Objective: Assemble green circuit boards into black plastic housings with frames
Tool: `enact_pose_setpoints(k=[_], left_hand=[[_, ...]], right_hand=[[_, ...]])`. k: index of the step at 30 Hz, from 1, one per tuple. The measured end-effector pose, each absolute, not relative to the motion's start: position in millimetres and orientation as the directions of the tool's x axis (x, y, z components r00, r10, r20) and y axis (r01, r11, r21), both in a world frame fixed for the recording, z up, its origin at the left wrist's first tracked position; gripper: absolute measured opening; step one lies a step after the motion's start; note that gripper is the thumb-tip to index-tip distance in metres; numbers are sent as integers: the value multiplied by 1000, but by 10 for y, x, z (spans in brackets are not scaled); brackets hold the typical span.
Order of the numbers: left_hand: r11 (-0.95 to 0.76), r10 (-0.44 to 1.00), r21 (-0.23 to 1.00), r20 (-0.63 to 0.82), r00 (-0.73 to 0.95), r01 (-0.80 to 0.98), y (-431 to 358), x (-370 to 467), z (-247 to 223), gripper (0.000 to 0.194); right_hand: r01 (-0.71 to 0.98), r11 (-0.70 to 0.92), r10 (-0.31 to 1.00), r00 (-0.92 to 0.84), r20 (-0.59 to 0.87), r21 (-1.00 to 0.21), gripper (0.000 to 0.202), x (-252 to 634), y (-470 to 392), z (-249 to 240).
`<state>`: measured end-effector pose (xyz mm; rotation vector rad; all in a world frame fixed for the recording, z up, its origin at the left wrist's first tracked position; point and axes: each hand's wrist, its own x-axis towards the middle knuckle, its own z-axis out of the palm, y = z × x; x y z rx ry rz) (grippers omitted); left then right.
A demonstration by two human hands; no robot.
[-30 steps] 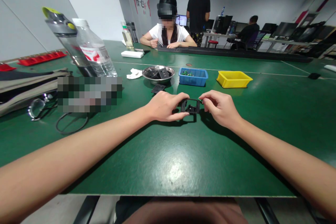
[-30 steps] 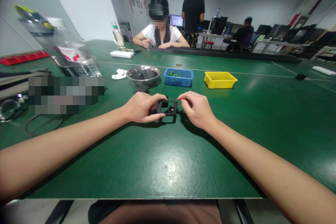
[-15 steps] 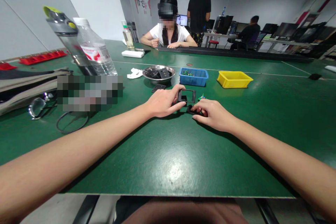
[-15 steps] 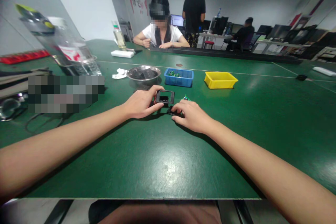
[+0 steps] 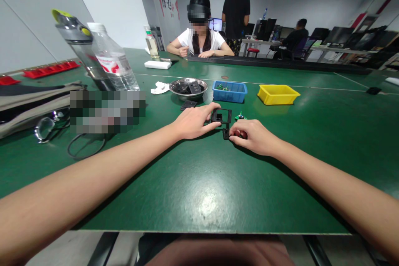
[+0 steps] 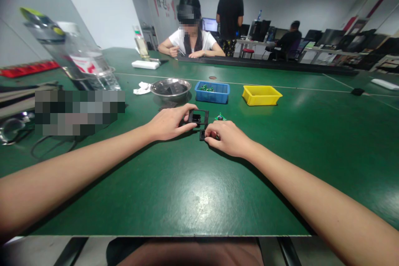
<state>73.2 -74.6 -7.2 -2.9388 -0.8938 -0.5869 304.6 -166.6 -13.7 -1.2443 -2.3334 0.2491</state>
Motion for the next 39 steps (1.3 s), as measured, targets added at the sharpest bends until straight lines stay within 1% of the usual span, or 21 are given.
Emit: enact_pose_setpoints(k=[3, 5, 7, 9, 11, 13, 14, 16, 18, 20, 22, 24, 28, 32, 35, 39], left_hand=[[-843, 523, 83, 360, 773, 531, -743, 733, -81, 47], [-849, 512, 79, 367, 777, 523, -741, 730, -90, 47], [-853, 504, 76, 373, 779, 516, -738, 727, -101, 47], [-854, 500, 68, 384, 776, 516, -731, 725, -111, 47], [-861, 476, 43, 422, 772, 508, -719, 728, -118, 48], [-883, 418, 11, 476, 774, 470, -705, 732, -120, 49], [-898, 380, -2, 499, 779, 440, -700, 734, -118, 49], [-928, 307, -20, 525, 794, 373, -695, 736, -113, 49], [-952, 233, -47, 530, 815, 302, -702, 734, -104, 49], [-971, 147, -84, 523, 840, 222, -722, 733, -94, 49], [-983, 73, -108, 504, 860, 146, -753, 737, -79, 49], [-989, 35, -110, 465, 884, 97, -792, 748, -63, 45], [-993, 36, -94, 373, 927, 76, -864, 779, -39, 41], [-991, 87, -69, 313, 946, 114, -900, 794, -37, 41], [-989, 104, -69, 290, 951, 129, -906, 792, -36, 40], [-989, 104, -75, 292, 951, 131, -903, 790, -33, 38]], right_hand=[[719, 585, 809, -480, 340, -377, 7, 3052, -1667, -135], [703, 586, 808, -467, 359, -403, 8, 3050, -1669, -133], [680, 568, 821, -424, 384, -464, 9, 3040, -1675, -131], [633, 524, 850, -346, 397, -571, 12, 3024, -1684, -131], [531, 453, 891, -255, 375, -716, 14, 3005, -1694, -132], [373, 364, 931, -186, 315, -853, 18, 2990, -1700, -134], [284, 318, 946, -164, 281, -905, 19, 2985, -1701, -135], [100, 235, 966, -136, 221, -967, 21, 2979, -1701, -137], [-74, 169, 978, -109, 177, -983, 21, 2975, -1699, -136], [-206, 123, 986, -86, 143, -971, 23, 2969, -1697, -132], [-279, 90, 990, -78, 116, -956, 25, 2961, -1696, -126], [-322, 63, 993, -77, 92, -945, 26, 2956, -1693, -124], [-361, 28, 995, -79, 61, -932, 26, 2958, -1680, -132], [-333, 41, 994, -79, 71, -942, 25, 2971, -1666, -143], [-304, 50, 995, -67, 74, -951, 27, 2971, -1661, -141], [-313, 45, 997, -44, 62, -949, 32, 2963, -1658, -137]])
